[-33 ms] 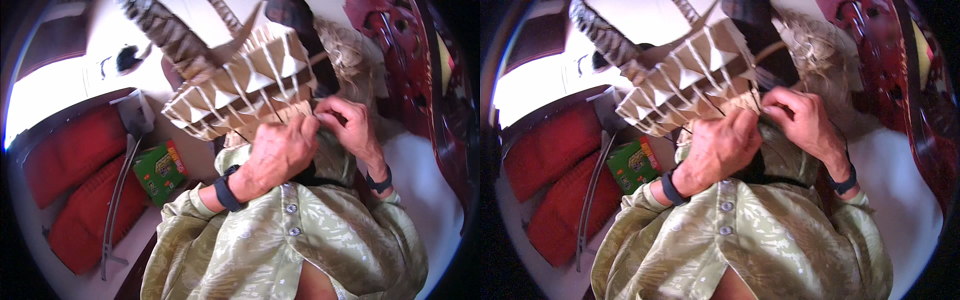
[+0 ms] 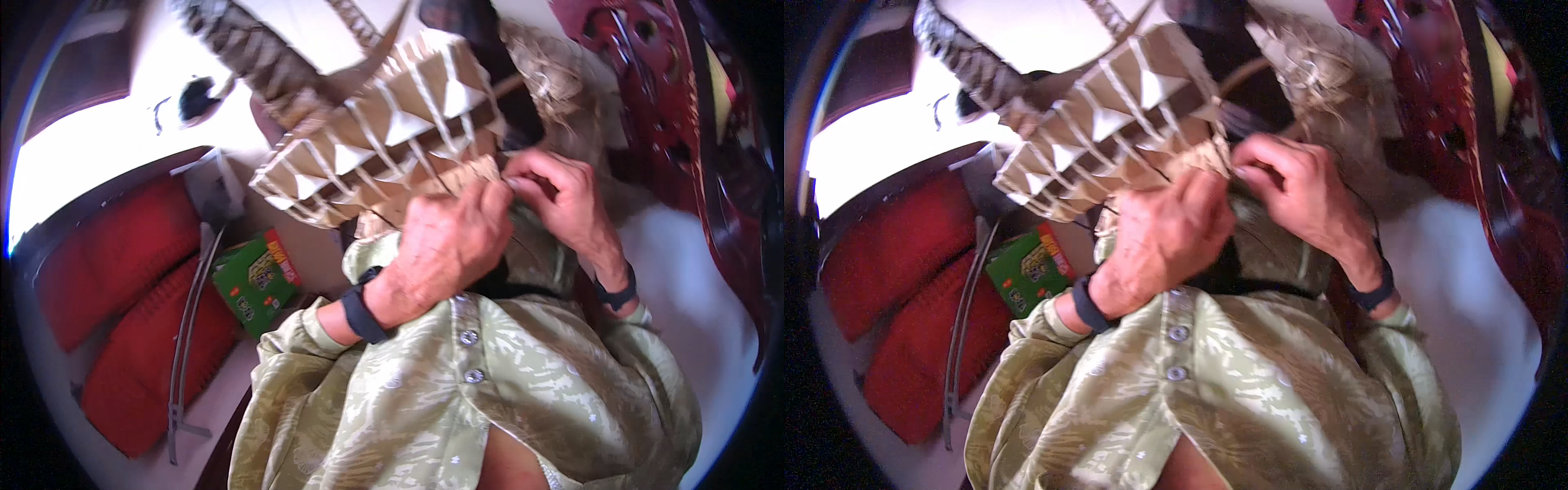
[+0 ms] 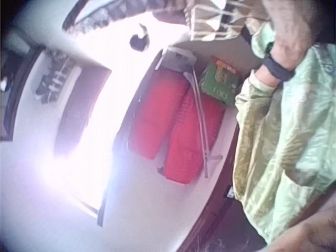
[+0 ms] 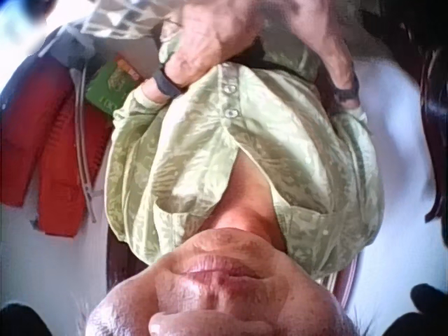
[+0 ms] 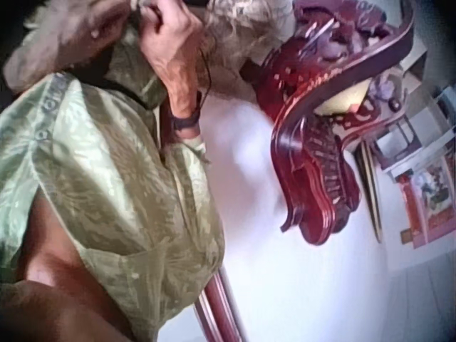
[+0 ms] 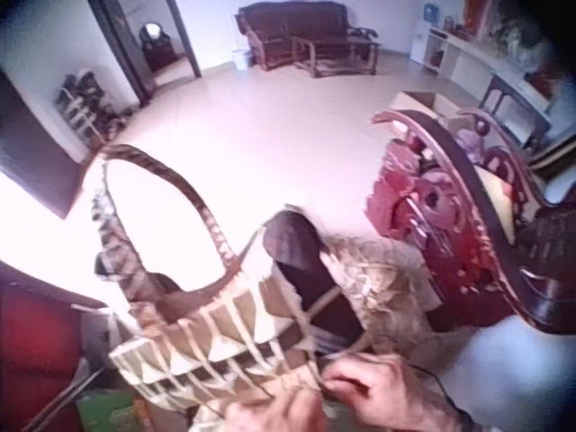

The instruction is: The person weaves a basket by hand, threading strips of material through the frame and wrapping the handle. They pick up thin fibers and use a needle to lace them through the base of the basket, securing the weave.

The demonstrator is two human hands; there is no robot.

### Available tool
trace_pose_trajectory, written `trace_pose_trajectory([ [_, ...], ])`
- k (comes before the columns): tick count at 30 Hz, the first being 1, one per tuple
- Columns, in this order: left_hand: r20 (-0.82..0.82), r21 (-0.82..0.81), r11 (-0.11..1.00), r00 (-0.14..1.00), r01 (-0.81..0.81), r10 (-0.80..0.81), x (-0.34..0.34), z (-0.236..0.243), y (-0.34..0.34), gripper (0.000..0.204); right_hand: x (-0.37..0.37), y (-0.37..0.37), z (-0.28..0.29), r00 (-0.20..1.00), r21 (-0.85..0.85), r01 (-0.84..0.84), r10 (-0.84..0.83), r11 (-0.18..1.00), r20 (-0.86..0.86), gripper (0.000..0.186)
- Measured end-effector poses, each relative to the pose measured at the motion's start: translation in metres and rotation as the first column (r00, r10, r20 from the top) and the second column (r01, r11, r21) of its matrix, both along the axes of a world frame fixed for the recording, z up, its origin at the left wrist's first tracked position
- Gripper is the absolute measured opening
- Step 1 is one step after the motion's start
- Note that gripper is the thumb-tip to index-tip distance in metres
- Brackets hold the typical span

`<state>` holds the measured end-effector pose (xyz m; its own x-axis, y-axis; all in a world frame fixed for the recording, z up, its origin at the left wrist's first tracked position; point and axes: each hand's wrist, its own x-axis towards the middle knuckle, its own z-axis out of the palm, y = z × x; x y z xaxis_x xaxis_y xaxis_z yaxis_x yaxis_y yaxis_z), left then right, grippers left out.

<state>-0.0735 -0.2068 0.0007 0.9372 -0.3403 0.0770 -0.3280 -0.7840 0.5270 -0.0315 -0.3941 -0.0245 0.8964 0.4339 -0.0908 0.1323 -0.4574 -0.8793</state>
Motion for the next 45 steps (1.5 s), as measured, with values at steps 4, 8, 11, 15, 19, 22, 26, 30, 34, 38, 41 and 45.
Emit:
trace_pose_trajectory([
  [4, -0.128, -0.120, 0.992, 0.992, -0.030, 0.014, 0.004, -0.004, 0.005, 0.015, -0.014, 0.000, 0.003, 0.998, 0.117, 0.031, -0.026, 0.993, -0.050, 0.024],
  [8, -0.309, -0.349, 0.927, 0.951, -0.136, 0.023, 0.006, -0.003, 0.014, 0.015, -0.017, 0.005, 0.002, 0.995, 0.052, 0.095, -0.094, 0.994, -0.017, 0.029],
  [11, -0.318, -0.318, 0.935, 0.947, -0.154, 0.048, 0.003, 0.000, 0.019, 0.021, -0.012, 0.005, -0.005, 0.993, 0.068, 0.082, -0.087, 0.994, 0.081, 0.020],
  [15, -0.272, -0.252, 0.963, 0.962, -0.100, 0.029, 0.001, -0.002, 0.018, 0.022, -0.004, 0.002, -0.017, 0.992, 0.165, 0.069, -0.085, 0.984, 0.092, 0.012],
  [19, -0.226, -0.217, 0.973, 0.974, -0.084, 0.034, 0.001, -0.004, 0.013, 0.022, 0.001, -0.004, -0.021, 0.994, 0.138, 0.010, -0.025, 0.990, 0.108, 0.013],
  [22, -0.180, -0.177, 0.983, 0.983, -0.057, 0.024, 0.000, -0.004, 0.011, 0.022, 0.001, -0.004, -0.021, 0.993, 0.139, 0.005, -0.022, 0.990, 0.120, 0.013],
  [26, -0.102, -0.111, 0.994, 0.995, -0.017, 0.006, -0.001, -0.006, 0.010, 0.022, 0.000, -0.002, -0.017, 0.989, 0.117, -0.001, -0.017, 0.993, 0.147, 0.016],
  [30, -0.060, -0.084, 0.995, 0.997, -0.046, 0.041, -0.002, -0.008, 0.006, 0.021, -0.003, -0.007, -0.010, 0.998, 0.127, -0.039, 0.032, 0.991, 0.063, 0.027],
  [34, -0.061, -0.089, 0.994, 0.996, -0.068, 0.062, -0.004, -0.007, 0.005, 0.020, -0.003, -0.007, -0.007, 0.998, 0.151, -0.054, 0.048, 0.987, 0.038, 0.041],
  [38, -0.072, -0.075, 0.995, 0.996, -0.061, 0.056, -0.006, -0.008, 0.006, 0.019, -0.006, -0.001, -0.010, 0.992, 0.127, -0.029, 0.012, 0.991, 0.129, 0.045],
  [41, -0.054, -0.081, 0.995, 0.997, -0.054, 0.050, -0.006, -0.010, 0.007, 0.018, -0.007, 0.000, -0.010, 0.984, 0.104, -0.024, 0.005, 0.994, 0.180, 0.044],
  [45, -0.016, -0.112, 0.993, 0.999, -0.047, 0.046, -0.004, -0.012, 0.007, 0.020, -0.005, -0.005, -0.007, 0.976, 0.084, -0.050, 0.031, 0.995, 0.216, 0.038],
])
